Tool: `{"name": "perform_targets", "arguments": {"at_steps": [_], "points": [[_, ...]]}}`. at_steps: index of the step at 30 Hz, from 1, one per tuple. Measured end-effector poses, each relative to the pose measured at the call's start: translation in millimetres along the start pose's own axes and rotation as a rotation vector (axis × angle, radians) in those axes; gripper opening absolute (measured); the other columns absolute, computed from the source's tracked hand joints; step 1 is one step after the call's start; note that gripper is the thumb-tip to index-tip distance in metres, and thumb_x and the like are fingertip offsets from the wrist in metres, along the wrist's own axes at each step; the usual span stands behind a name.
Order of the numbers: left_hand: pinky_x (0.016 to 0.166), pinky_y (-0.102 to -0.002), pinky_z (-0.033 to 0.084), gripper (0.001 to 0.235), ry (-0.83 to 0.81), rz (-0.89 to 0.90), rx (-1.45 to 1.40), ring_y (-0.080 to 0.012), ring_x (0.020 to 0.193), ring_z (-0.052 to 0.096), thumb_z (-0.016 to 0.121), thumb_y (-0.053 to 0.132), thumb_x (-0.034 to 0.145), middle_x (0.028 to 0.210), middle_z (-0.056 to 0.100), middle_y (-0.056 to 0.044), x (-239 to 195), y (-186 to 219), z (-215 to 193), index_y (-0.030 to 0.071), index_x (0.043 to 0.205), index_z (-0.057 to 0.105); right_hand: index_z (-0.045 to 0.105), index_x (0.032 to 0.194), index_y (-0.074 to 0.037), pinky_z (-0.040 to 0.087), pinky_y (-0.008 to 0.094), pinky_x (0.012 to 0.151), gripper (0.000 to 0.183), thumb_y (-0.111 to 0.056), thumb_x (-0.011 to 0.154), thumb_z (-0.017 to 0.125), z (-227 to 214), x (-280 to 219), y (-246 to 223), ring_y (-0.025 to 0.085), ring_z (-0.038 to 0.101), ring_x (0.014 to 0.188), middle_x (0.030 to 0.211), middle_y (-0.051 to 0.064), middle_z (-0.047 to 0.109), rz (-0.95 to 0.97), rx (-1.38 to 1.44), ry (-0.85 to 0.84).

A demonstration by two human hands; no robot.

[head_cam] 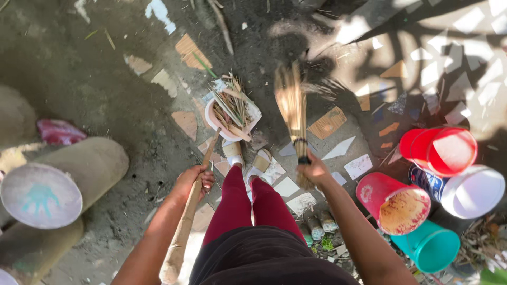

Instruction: The person sweeps leaves and debris off the ground into a dustpan using a broom while walking along an outdoor path.

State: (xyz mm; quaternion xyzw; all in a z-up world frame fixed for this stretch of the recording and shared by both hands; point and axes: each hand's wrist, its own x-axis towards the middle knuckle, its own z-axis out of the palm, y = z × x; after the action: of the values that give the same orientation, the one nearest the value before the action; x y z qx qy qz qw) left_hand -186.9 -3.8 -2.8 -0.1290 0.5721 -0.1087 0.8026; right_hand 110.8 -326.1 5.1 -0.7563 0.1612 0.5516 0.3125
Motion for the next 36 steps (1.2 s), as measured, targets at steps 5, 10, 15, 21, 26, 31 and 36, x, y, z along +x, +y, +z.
{"name": "perform_targets", "arguments": {"at_steps": [5,10,15,21,26,31,36], "points": [[0.047,-0.022,0.042,0.023,-0.142,0.050,-0.132,-0.0087,0.056,0.043,0.049,0.020,0.102,0.069,0.043,0.002,17.8,-40.1,-19.9,0.008,0.085,0.041,0.039,0.158,-0.010,0.054,0.033,0.066,0.092,-0.014,0.078,0.084,56.9,51.8,22.0,0.021,0.068,0.076,0.098,0.016,0.075,-0.175,-0.362,-0.021],[0.049,-0.021,0.046,0.021,-0.335,0.037,-0.332,-0.0072,0.057,0.045,0.050,0.017,0.103,0.070,0.044,0.001,1.8,-66.9,-24.5,0.008,0.086,0.041,0.030,0.161,-0.020,0.054,0.034,0.083,0.097,-0.024,0.080,0.083,43.5,-14.8,10.0,0.024,0.071,0.091,0.113,0.017,0.075,-0.179,-0.712,-0.117],[0.046,-0.019,0.044,0.016,-0.196,0.196,-0.323,-0.0050,0.057,0.047,0.052,0.012,0.101,0.076,0.049,-0.003,-40.9,-76.9,-38.4,0.005,0.091,0.043,0.055,0.147,-0.020,0.056,0.036,0.071,0.052,-0.023,0.097,0.070,74.2,5.6,-111.8,0.033,0.071,0.086,0.099,0.023,0.068,-0.457,-0.769,-0.044],[0.055,-0.020,0.049,0.015,-0.333,0.248,-0.346,-0.0085,0.062,0.051,0.051,0.012,0.099,0.079,0.051,-0.004,-24.7,-38.1,-41.9,0.004,0.090,0.043,0.066,0.122,-0.005,0.060,0.044,0.066,0.044,-0.018,0.081,0.077,153.7,101.5,-217.0,0.033,0.074,0.077,0.087,0.020,0.074,-0.756,-1.010,-0.053],[0.060,-0.022,0.052,0.016,-0.407,0.129,-0.533,-0.0094,0.065,0.053,0.050,0.013,0.100,0.079,0.050,-0.003,-12.7,0.0,-40.8,0.000,0.092,0.043,0.072,0.109,-0.005,0.057,0.042,0.057,0.041,-0.010,0.068,0.076,169.4,76.9,-157.5,0.027,0.072,0.061,0.073,0.018,0.072,-0.405,-1.057,-0.210],[0.058,-0.020,0.052,0.015,-0.307,0.157,-0.448,-0.0083,0.065,0.053,0.047,0.011,0.102,0.080,0.050,-0.004,-24.5,24.4,-42.1,-0.001,0.094,0.043,0.043,0.153,-0.031,0.054,0.039,0.062,0.084,-0.015,0.078,0.077,90.5,-60.6,-102.4,0.020,0.067,0.067,0.078,0.008,0.068,-0.137,-1.099,-0.194],[0.048,-0.020,0.050,0.018,-0.239,0.101,-0.180,-0.0071,0.059,0.049,0.050,0.017,0.104,0.072,0.047,0.002,-48.2,35.9,-72.9,0.000,0.106,0.047,0.033,0.164,-0.040,0.037,0.043,0.048,0.094,-0.006,0.086,0.075,-18.0,-133.7,-89.1,0.029,0.047,0.053,0.071,0.018,0.054,0.240,-0.541,-0.161]]}}
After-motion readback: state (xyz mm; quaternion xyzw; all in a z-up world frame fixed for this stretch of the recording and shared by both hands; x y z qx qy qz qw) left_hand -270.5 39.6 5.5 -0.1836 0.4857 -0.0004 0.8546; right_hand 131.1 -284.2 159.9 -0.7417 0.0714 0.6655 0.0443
